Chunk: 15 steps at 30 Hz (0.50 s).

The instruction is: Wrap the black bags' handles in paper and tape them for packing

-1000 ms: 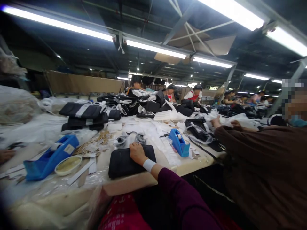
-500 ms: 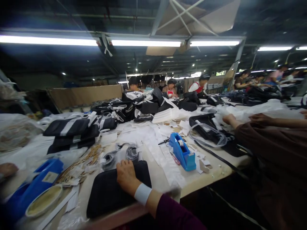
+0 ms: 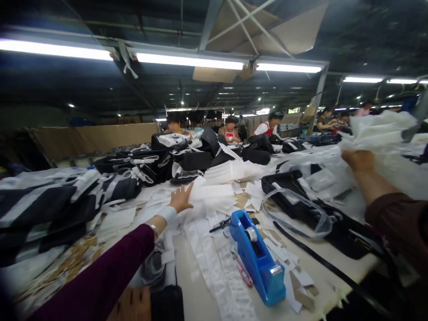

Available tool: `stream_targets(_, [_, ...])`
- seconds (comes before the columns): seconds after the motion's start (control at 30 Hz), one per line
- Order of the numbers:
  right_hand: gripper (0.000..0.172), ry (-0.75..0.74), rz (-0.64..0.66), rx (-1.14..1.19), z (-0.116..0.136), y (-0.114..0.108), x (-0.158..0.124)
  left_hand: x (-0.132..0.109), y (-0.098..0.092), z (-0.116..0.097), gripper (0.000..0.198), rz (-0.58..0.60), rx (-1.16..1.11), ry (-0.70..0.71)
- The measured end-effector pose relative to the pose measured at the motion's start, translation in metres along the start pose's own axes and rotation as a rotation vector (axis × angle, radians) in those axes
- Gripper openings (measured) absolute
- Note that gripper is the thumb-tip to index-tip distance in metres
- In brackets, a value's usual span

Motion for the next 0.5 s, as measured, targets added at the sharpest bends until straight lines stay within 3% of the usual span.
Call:
stream_targets(0.07, [0.032,-0.042,-0.039,-0.047,-0.018,-0.001,-0.001,0.006,0.009,-0.010,0.103,0.032,-0.009,0.012])
stream_targets(0.13, [0.027,-0.098,-0.064,-0.055,-0.017,0.004,0.002,-0.015,-0.004,-0.010,0.088,0.021,-0.026,0.078])
stream_targets(0.17, [0.025,-0.120,-0.061,-0.038,-0.009,0.008,0.006,-0.037,-0.016,-0.004,0.075,0.001,-0.033,0.113])
stream_targets(0.23, [0.023,-0.171,-0.040,0.009,0.015,0.018,0.014,-0.103,-0.045,0.018,0.056,-0.077,-0.053,0.156])
stream_targets(0.27, [0.019,-0.187,-0.023,0.040,0.029,0.021,0.015,-0.146,-0.059,0.033,0.049,-0.146,-0.061,0.153])
stream_targets(0.3, [0.016,-0.187,0.010,0.073,0.040,0.022,0.015,-0.198,-0.072,0.048,0.042,-0.297,-0.083,0.186])
stream_targets(0.37, [0.021,-0.144,0.115,0.121,0.054,0.020,0.006,-0.318,-0.078,0.082,0.038,-0.492,-0.049,0.122])
stream_targets(0.43, [0.027,-0.113,0.228,0.102,0.056,0.018,-0.005,-0.457,-0.054,0.108,0.037,-0.493,0.038,-0.094])
stream_targets(0.5, [0.024,-0.108,0.262,0.082,0.062,0.024,-0.009,-0.610,-0.012,0.117,0.037,-0.392,0.136,-0.481])
Point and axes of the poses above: each hand's wrist, its own x-axis towards the middle knuckle, its own y-axis out of the palm, z = x × y, the point moved 4 cm from there along x, towards the middle knuckle, and after that the axes turned 2 degrees about y, right-handed, at the moved point
